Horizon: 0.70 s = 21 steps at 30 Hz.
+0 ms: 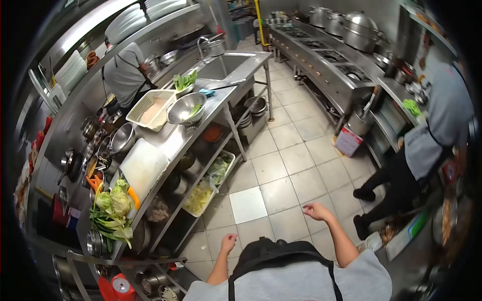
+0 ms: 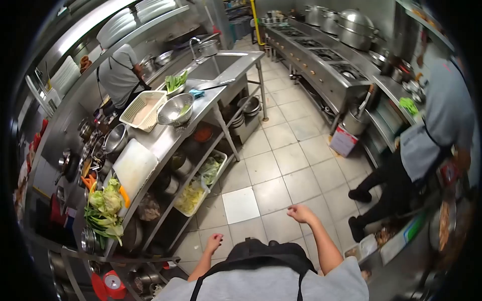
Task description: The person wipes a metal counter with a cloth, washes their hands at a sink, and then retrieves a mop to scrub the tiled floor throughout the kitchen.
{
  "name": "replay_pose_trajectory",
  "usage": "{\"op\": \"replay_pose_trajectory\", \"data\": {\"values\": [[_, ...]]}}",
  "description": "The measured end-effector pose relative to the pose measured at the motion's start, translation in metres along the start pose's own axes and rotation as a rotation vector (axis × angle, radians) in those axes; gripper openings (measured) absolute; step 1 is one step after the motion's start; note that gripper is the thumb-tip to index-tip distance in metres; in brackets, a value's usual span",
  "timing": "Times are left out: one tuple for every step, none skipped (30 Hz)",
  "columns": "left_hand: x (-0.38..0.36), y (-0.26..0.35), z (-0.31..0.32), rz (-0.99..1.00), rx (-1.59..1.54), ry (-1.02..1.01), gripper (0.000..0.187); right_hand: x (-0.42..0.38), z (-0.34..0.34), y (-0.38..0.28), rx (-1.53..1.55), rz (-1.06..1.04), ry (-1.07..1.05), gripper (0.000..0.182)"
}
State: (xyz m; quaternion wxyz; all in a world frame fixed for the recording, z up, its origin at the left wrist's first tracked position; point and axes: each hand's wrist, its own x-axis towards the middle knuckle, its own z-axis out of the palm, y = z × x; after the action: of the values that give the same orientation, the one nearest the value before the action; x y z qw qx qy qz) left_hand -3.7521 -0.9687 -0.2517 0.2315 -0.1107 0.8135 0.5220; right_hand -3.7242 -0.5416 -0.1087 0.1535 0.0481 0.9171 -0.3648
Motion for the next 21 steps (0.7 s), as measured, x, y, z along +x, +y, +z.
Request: {"op": "replay_pose_trajectory", "data": {"values": [[0.011, 0.016, -0.007, 0.002, -0.073, 0.053, 0.020, 0.035, -0.023, -0.012, -0.016, -0.012, -0.020, 0.033], [0.025, 0.033, -0.013, 0.006, -0.147, 0.110, 0.020, 0.073, -0.043, -0.026, 0.014, -0.056, 0.012, 0.032], [0.039, 0.050, -0.017, -0.014, -0.182, 0.123, 0.020, 0.110, -0.061, -0.042, 0.046, -0.101, 0.043, 0.032], [0.050, 0.072, -0.017, -0.020, -0.202, 0.144, 0.020, 0.144, -0.077, -0.055, 0.031, -0.119, 0.025, 0.032], [0.062, 0.095, -0.018, -0.006, -0.266, 0.152, 0.021, 0.178, -0.093, -0.068, 0.020, -0.150, 0.061, 0.032], [0.082, 0.119, -0.021, 0.015, -0.326, 0.161, 0.022, 0.214, -0.108, -0.079, 0.013, -0.184, 0.103, 0.032], [0.110, 0.143, -0.023, 0.016, -0.334, 0.180, 0.022, 0.249, -0.120, -0.087, 0.033, -0.186, 0.092, 0.030], [0.138, 0.167, -0.019, 0.080, -0.392, 0.166, 0.022, 0.286, -0.128, -0.087, 0.034, -0.264, 0.118, 0.029], [0.155, 0.186, -0.017, 0.130, -0.443, 0.149, 0.023, 0.307, -0.136, -0.101, 0.073, -0.234, 0.111, 0.029], [0.184, 0.219, -0.017, 0.187, -0.419, 0.119, 0.022, 0.338, -0.158, -0.120, 0.100, -0.221, 0.132, 0.028], [0.211, 0.257, -0.013, 0.244, -0.401, 0.084, 0.022, 0.375, -0.178, -0.131, 0.087, -0.232, 0.138, 0.028], [0.233, 0.293, -0.014, 0.342, -0.402, 0.034, 0.021, 0.402, -0.190, -0.135, 0.090, -0.237, 0.111, 0.029], [0.258, 0.333, -0.014, 0.446, -0.405, -0.017, 0.021, 0.429, -0.207, -0.139, 0.090, -0.242, 0.087, 0.029], [0.280, 0.373, -0.014, 0.521, -0.398, -0.063, 0.021, 0.457, -0.228, -0.146, 0.077, -0.241, 0.085, 0.029], [0.298, 0.409, -0.017, 0.590, -0.380, -0.104, 0.022, 0.485, -0.247, -0.154, 0.262, -0.222, 0.009, 0.030], [0.317, 0.443, -0.019, 0.622, -0.391, -0.137, 0.020, 0.515, -0.262, -0.164, 0.456, -0.202, -0.071, 0.030], [0.333, 0.470, -0.022, 0.648, -0.398, -0.168, 0.019, 0.540, -0.278, -0.176, 0.527, -0.166, -0.096, 0.031], [0.347, 0.497, -0.026, 0.639, -0.385, -0.154, 0.019, 0.569, -0.295, -0.187, 0.596, -0.136, -0.121, 0.032], [0.360, 0.523, -0.030, 0.667, -0.411, -0.181, 0.018, 0.602, -0.309, -0.194, 0.650, -0.128, -0.141, 0.033], [0.373, 0.542, -0.032, 0.693, -0.440, -0.204, 0.017, 0.636, -0.321, -0.198, 0.701, -0.120, -0.164, 0.033], [0.388, 0.556, -0.034, 0.701, -0.468, -0.193, 0.016, 0.673, -0.331, -0.202, 0.778, -0.127, -0.198, 0.034]]}}
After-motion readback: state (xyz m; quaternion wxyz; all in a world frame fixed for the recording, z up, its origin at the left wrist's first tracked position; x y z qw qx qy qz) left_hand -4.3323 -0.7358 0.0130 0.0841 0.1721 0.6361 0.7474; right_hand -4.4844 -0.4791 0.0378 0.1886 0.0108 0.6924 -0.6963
